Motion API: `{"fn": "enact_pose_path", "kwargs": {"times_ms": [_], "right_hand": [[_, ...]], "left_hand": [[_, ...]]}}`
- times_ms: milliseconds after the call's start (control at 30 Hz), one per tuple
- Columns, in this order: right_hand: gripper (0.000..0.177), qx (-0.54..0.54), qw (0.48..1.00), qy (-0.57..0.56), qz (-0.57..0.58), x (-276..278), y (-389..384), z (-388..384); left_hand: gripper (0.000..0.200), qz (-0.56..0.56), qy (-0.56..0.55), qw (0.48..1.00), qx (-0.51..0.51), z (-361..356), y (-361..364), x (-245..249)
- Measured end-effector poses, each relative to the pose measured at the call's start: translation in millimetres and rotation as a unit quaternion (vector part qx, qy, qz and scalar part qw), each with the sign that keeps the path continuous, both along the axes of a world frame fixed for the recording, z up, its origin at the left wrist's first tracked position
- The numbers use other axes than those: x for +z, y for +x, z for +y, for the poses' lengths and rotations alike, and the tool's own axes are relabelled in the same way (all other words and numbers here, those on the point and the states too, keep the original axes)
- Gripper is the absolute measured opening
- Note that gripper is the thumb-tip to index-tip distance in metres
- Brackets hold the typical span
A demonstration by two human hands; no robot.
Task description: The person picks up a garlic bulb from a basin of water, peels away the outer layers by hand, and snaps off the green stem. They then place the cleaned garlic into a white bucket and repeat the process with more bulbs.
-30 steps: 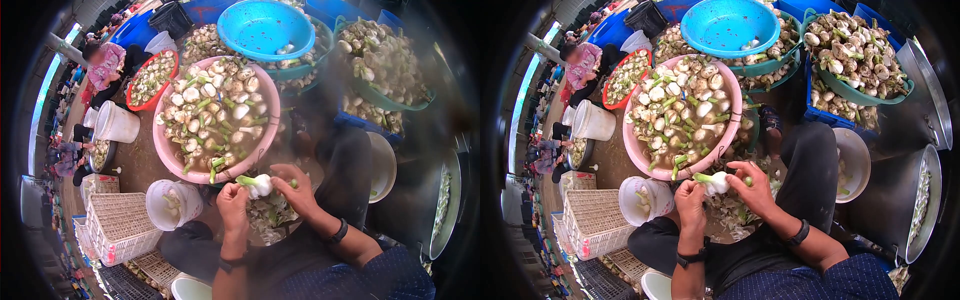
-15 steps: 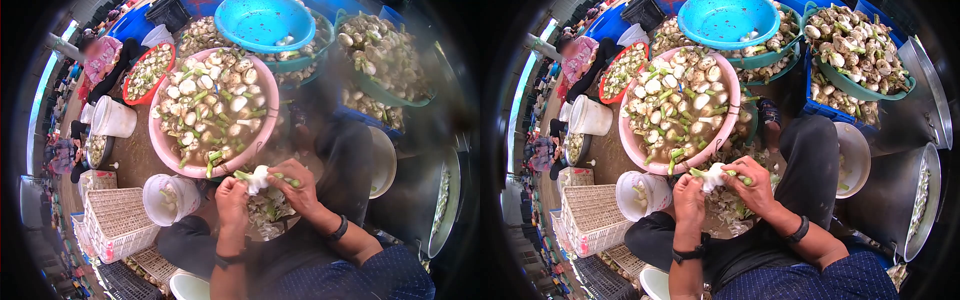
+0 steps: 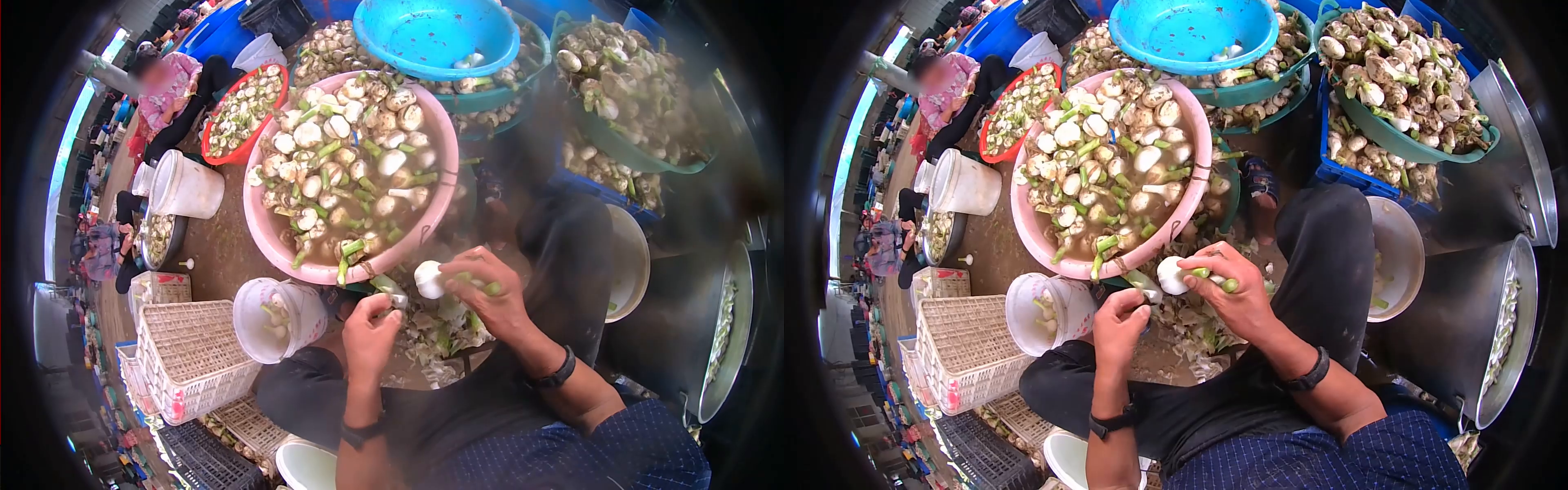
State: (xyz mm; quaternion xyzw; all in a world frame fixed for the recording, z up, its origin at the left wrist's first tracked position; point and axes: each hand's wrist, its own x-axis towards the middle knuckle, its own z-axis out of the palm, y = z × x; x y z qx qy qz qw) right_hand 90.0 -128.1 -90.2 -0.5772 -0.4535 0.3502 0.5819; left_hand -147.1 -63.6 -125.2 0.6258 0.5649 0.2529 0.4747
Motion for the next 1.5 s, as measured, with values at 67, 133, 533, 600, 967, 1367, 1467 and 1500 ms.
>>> {"fn": "enact_pose_path", "kwargs": {"times_ms": [67,133,533,600,967,1367,1467,1500], "right_hand": [[0.026,0.012,0.997,0.029,-0.077,-0.6,-2.1,1.6],[0.029,0.02,0.993,0.031,-0.108,-4.3,-6.6,2.2],[0.039,0.047,0.975,0.077,-0.204,-12.2,-6.3,0.3],[0.038,0.052,0.974,0.079,-0.207,-12.4,-5.8,0.0],[0.026,0.162,0.985,0.056,0.021,0.6,6.8,1.2],[0.029,0.024,0.893,-0.126,0.432,-16.7,11.6,1.6],[0.029,0.011,0.888,-0.127,0.442,-23.1,9.9,2.7],[0.029,0.012,0.886,-0.128,0.446,-24.8,11.0,2.1]], "left_hand": [[0.04,-0.01,0.022,1.0,-0.002,-5.8,19.9,27.4],[0.04,-0.068,-0.003,0.998,0.015,-10.0,37.8,49.5],[0.007,0.145,0.354,0.919,-0.098,0.8,58.4,49.6],[0.006,0.16,0.33,0.926,-0.09,2.8,60.0,50.0],[0.009,-0.016,-0.108,0.994,-0.001,28.4,14.6,32.3],[0.007,-0.074,-0.239,0.953,-0.171,-2.2,-13.1,86.5],[0.006,-0.134,-0.224,0.94,-0.221,-4.6,-22.8,109.4],[0.006,-0.17,-0.208,0.932,-0.244,-4.0,-28.1,112.6]]}}
